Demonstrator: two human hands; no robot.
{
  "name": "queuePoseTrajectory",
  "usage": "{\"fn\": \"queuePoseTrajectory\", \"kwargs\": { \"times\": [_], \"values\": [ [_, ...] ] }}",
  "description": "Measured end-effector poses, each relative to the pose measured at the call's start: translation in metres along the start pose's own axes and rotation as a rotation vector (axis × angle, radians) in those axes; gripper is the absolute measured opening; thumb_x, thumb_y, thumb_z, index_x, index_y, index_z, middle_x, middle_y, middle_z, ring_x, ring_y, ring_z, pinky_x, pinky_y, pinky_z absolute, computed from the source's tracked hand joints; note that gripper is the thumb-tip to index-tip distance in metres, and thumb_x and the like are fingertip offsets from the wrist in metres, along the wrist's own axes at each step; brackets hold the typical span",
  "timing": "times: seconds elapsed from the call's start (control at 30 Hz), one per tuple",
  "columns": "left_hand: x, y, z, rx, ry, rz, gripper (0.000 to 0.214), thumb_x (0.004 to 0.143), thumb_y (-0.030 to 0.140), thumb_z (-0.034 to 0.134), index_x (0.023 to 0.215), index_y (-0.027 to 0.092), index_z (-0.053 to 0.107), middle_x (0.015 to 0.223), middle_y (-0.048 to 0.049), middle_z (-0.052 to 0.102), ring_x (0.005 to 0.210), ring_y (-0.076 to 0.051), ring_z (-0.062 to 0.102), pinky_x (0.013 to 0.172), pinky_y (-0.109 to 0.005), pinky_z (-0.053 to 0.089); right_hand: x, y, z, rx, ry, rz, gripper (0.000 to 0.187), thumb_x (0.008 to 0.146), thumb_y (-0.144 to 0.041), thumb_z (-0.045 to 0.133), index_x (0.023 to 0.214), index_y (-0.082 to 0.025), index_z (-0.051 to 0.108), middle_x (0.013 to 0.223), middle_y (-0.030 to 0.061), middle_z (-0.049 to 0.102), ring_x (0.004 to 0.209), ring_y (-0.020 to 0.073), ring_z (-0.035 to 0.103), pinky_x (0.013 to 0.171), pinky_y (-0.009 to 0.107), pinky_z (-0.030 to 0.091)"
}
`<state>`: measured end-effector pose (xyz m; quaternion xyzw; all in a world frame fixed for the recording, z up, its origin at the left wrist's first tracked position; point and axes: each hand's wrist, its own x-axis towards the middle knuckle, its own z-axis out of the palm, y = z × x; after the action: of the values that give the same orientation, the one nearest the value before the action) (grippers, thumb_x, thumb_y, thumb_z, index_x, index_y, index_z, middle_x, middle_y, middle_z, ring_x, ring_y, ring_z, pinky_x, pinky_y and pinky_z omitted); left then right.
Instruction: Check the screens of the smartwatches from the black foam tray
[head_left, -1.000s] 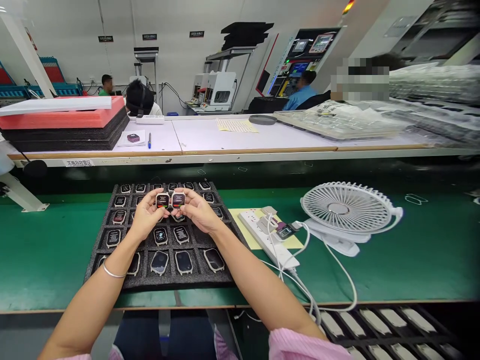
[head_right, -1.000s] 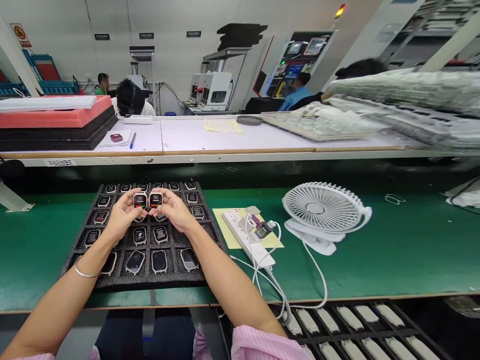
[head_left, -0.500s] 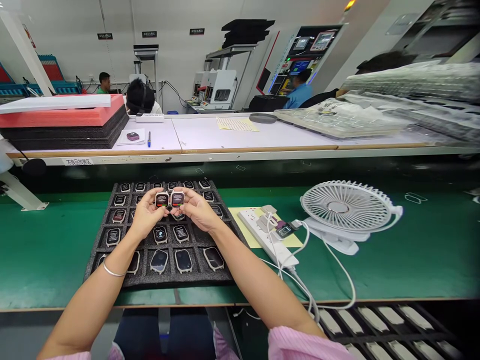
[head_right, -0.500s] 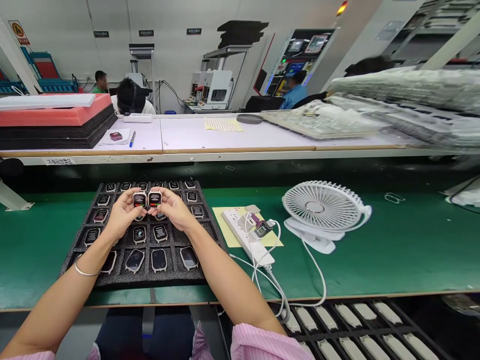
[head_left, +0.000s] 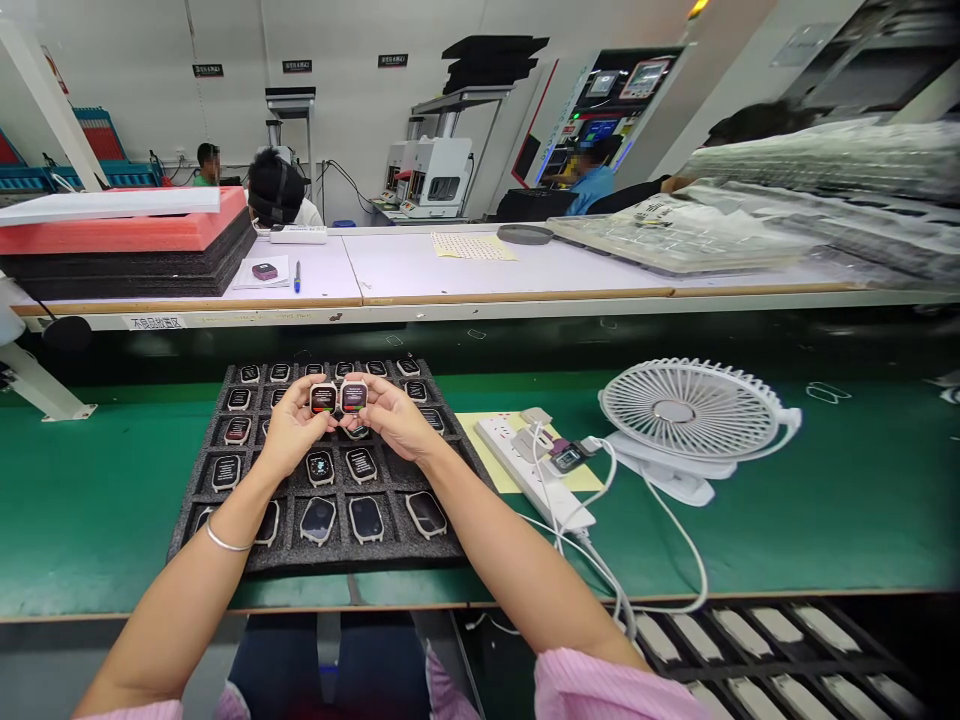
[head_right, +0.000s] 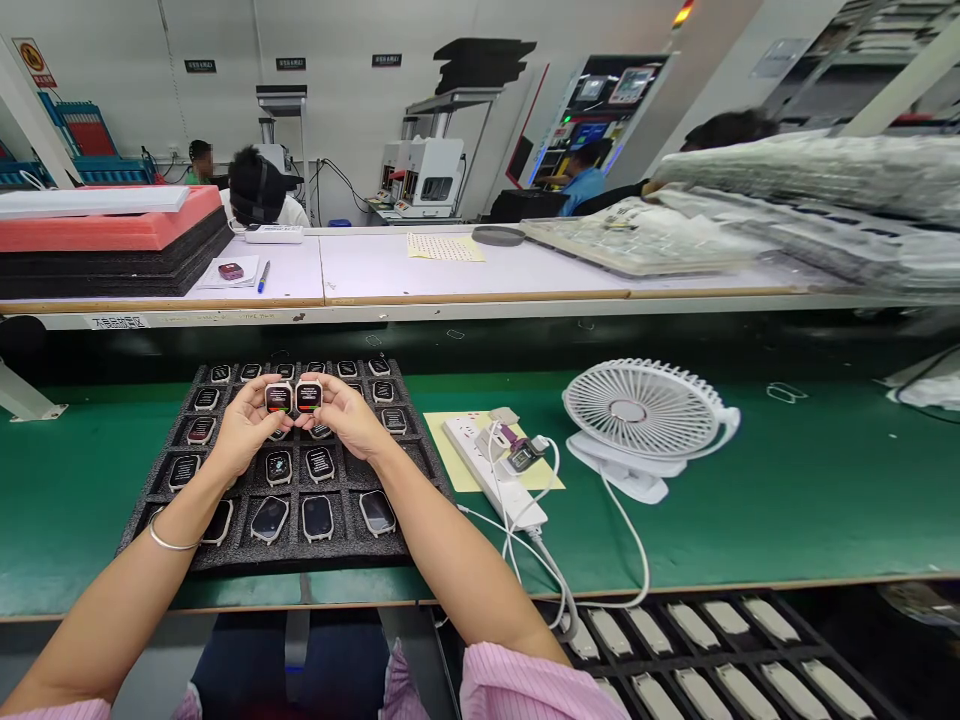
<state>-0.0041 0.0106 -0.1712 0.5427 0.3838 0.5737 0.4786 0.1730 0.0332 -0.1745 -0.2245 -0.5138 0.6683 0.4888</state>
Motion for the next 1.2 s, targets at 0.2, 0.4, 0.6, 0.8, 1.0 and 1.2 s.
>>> {"fn": "queuePoseTrajectory", "kwargs": {
  "times": [0.2, 0.4, 0.6, 0.8, 1.0, 1.2],
  "values": [
    [0.0001, 0.0001, 0.0001, -0.007, -0.004, -0.004, 0.056, 0.064, 0.015, 0.07, 0.118, 0.02, 0.056, 0.106, -0.0036, 0.064, 0.063, -0.009, 0.067, 0.063, -0.026, 0.059, -0.0003, -0.0004, 0.0006, -0.004, 0.009, 0.003, 0.049, 0.067, -0.007, 0.066, 0.114, -0.022, 0.062, 0.088, -0.0005, 0.071, 0.071, 0.0147, 0.072, 0.069, 0.029, 0.057],
    [-0.0001, 0.0006, -0.0004, -0.019, -0.012, -0.008, 0.057, 0.063, 0.013, 0.068, 0.118, 0.02, 0.056, 0.107, -0.0036, 0.064, 0.064, -0.009, 0.066, 0.065, -0.025, 0.058, -0.0002, -0.0009, 0.001, -0.004, 0.013, 0.002, 0.049, 0.067, -0.009, 0.068, 0.113, -0.022, 0.062, 0.086, -0.0008, 0.072, 0.069, 0.0152, 0.072, 0.068, 0.03, 0.058],
    [0.0002, -0.0005, -0.0006, -0.021, -0.013, -0.006, 0.057, 0.063, 0.013, 0.069, 0.118, 0.02, 0.055, 0.108, -0.0039, 0.065, 0.063, -0.009, 0.066, 0.064, -0.025, 0.059, -0.0002, -0.0007, 0.0014, -0.002, 0.014, 0.006, 0.049, 0.067, -0.009, 0.069, 0.114, -0.022, 0.062, 0.086, -0.0006, 0.072, 0.07, 0.0152, 0.072, 0.067, 0.03, 0.058],
    [-0.0007, 0.0, -0.0005, -0.009, -0.01, -0.011, 0.057, 0.065, 0.014, 0.07, 0.119, 0.02, 0.055, 0.11, -0.0052, 0.064, 0.063, -0.008, 0.066, 0.063, -0.025, 0.059, -0.0003, 0.0002, -0.0002, -0.013, -0.002, 0.0, 0.049, 0.069, -0.012, 0.074, 0.116, -0.021, 0.062, 0.089, 0.0006, 0.07, 0.07, 0.0152, 0.072, 0.066, 0.029, 0.057],
    [-0.0002, -0.0017, -0.0015, 0.003, -0.001, -0.005, 0.052, 0.069, 0.018, 0.074, 0.118, 0.02, 0.057, 0.11, -0.0055, 0.065, 0.06, -0.008, 0.066, 0.06, -0.025, 0.059, 0.0007, 0.0027, -0.0017, -0.033, -0.015, -0.005, 0.047, 0.072, -0.017, 0.077, 0.116, -0.022, 0.061, 0.09, 0.0011, 0.069, 0.07, 0.0153, 0.071, 0.066, 0.029, 0.058],
    [-0.0013, -0.0003, -0.0023, -0.016, -0.031, -0.006, 0.052, 0.071, 0.019, 0.07, 0.121, 0.019, 0.058, 0.114, -0.0081, 0.068, 0.065, -0.012, 0.071, 0.066, -0.03, 0.063, 0.0001, 0.0019, -0.0016, -0.04, -0.005, -0.009, 0.048, 0.071, -0.014, 0.074, 0.116, -0.022, 0.061, 0.089, 0.0002, 0.068, 0.069, 0.0142, 0.069, 0.065, 0.028, 0.056]
  ]
}}
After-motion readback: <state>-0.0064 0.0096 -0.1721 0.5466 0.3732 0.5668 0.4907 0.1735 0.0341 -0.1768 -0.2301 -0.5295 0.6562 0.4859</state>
